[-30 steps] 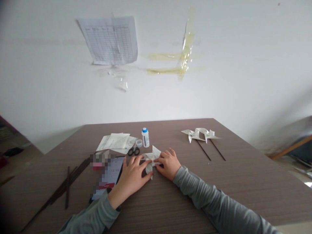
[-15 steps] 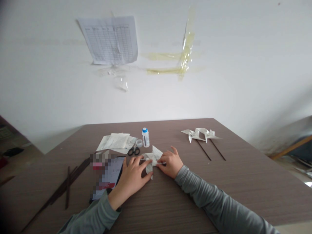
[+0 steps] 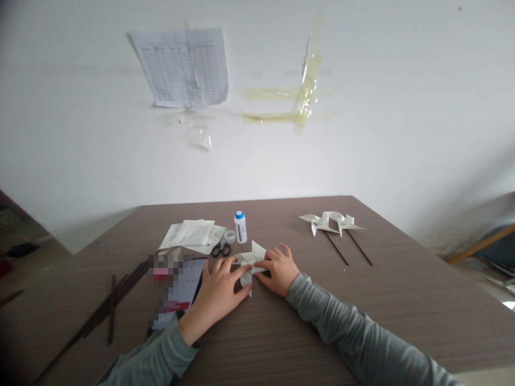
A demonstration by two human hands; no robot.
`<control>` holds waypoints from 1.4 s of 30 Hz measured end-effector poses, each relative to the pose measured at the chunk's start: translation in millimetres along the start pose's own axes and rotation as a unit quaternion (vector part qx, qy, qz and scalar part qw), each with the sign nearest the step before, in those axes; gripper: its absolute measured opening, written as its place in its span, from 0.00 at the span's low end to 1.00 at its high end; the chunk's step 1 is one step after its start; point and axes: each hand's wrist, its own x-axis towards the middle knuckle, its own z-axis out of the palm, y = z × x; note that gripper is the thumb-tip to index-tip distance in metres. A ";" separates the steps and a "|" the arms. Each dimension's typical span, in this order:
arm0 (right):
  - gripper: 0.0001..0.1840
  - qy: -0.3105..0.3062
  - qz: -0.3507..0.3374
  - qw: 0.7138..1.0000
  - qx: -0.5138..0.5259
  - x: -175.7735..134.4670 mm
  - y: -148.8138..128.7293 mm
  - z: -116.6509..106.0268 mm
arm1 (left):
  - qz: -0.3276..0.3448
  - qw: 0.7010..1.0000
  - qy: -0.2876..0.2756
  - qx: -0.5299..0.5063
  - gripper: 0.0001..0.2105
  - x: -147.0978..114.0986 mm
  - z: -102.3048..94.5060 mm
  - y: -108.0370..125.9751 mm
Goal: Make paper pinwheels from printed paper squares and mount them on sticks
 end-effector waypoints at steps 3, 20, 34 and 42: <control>0.15 0.000 -0.013 1.000 -0.025 0.6 -2.3 -0.6 | 0.000 1.000 0.003 -0.002 0.24 0.5 -1.5 0.4; 0.18 -0.004 0.006 1.000 0.023 0.9 3.3 -1.0 | 0.006 1.000 0.012 0.007 0.26 0.6 6.2 -3.0; 0.16 -0.007 -0.002 1.000 0.004 1.6 -7.0 -7.1 | 0.010 1.000 0.001 -0.008 0.26 2.5 -5.6 -1.5; 0.15 -0.003 0.015 1.000 0.009 -0.4 -3.0 -3.5 | 0.006 1.000 0.020 -0.001 0.27 -0.7 4.1 -3.4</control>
